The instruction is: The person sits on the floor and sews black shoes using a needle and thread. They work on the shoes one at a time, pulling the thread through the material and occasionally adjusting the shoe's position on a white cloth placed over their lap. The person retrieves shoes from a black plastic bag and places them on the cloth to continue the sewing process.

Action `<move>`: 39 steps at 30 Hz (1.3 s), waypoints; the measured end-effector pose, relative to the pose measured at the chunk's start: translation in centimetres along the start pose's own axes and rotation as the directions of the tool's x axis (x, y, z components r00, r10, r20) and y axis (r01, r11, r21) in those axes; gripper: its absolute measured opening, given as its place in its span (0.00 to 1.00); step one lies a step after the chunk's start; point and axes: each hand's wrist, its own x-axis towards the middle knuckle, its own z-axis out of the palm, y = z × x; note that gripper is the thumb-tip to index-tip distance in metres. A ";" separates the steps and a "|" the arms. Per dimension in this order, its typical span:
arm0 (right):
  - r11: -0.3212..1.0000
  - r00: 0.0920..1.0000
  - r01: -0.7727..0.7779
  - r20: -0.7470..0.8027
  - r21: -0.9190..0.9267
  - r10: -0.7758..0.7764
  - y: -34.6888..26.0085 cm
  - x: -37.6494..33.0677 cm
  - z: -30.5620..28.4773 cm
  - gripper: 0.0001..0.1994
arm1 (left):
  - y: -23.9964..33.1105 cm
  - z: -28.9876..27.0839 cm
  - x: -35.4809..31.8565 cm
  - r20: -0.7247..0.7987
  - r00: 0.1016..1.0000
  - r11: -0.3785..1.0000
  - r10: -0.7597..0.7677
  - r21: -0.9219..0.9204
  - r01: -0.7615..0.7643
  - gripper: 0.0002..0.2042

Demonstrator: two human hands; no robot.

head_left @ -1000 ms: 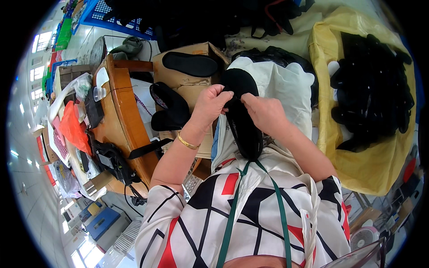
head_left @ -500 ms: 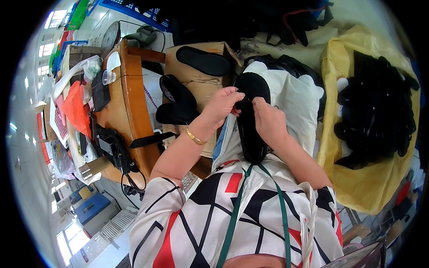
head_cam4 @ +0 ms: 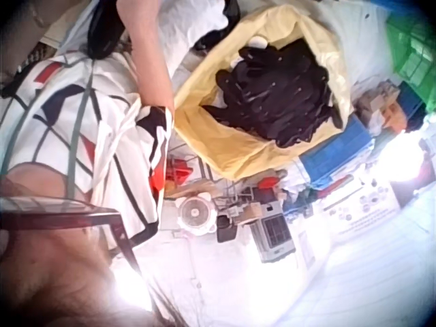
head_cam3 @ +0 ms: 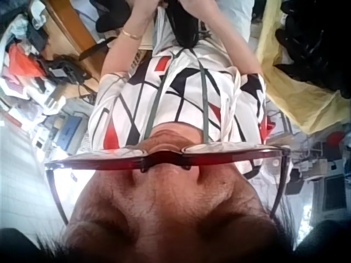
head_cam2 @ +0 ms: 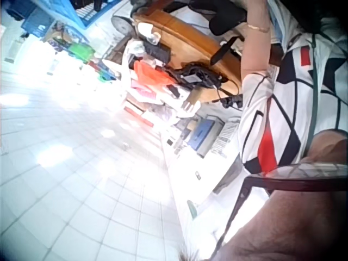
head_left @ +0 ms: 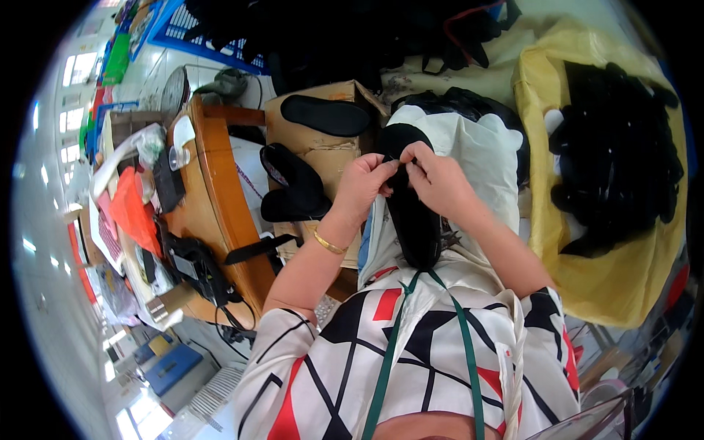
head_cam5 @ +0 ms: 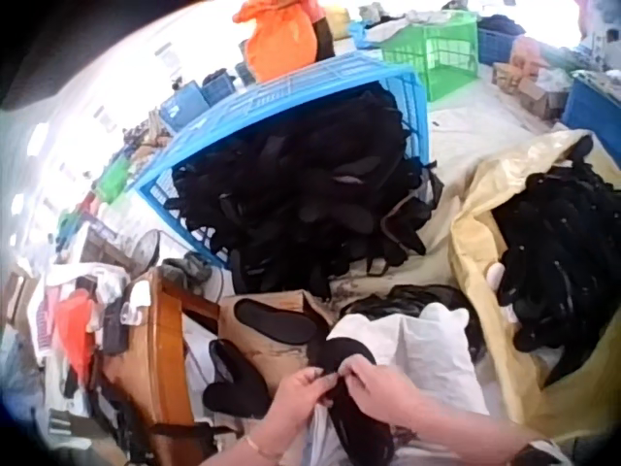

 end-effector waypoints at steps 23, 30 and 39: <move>0.325 0.432 0.679 -0.716 0.658 0.548 8.5 -1.4 -18.0 0.10 | -0.8 0.8 0.6 -0.045 0.982 0.945 0.184 0.283 -0.165 0.16; 0.983 0.888 0.016 -0.455 0.185 0.071 5.5 -2.0 -8.5 0.10 | -0.2 1.3 0.0 -0.042 0.936 0.841 0.349 0.455 -0.293 0.10; 0.783 0.939 0.193 -0.120 -0.591 -0.322 5.9 0.4 -3.3 0.04 | 0.8 1.7 -2.2 0.468 0.572 -0.187 0.673 0.857 -0.481 0.17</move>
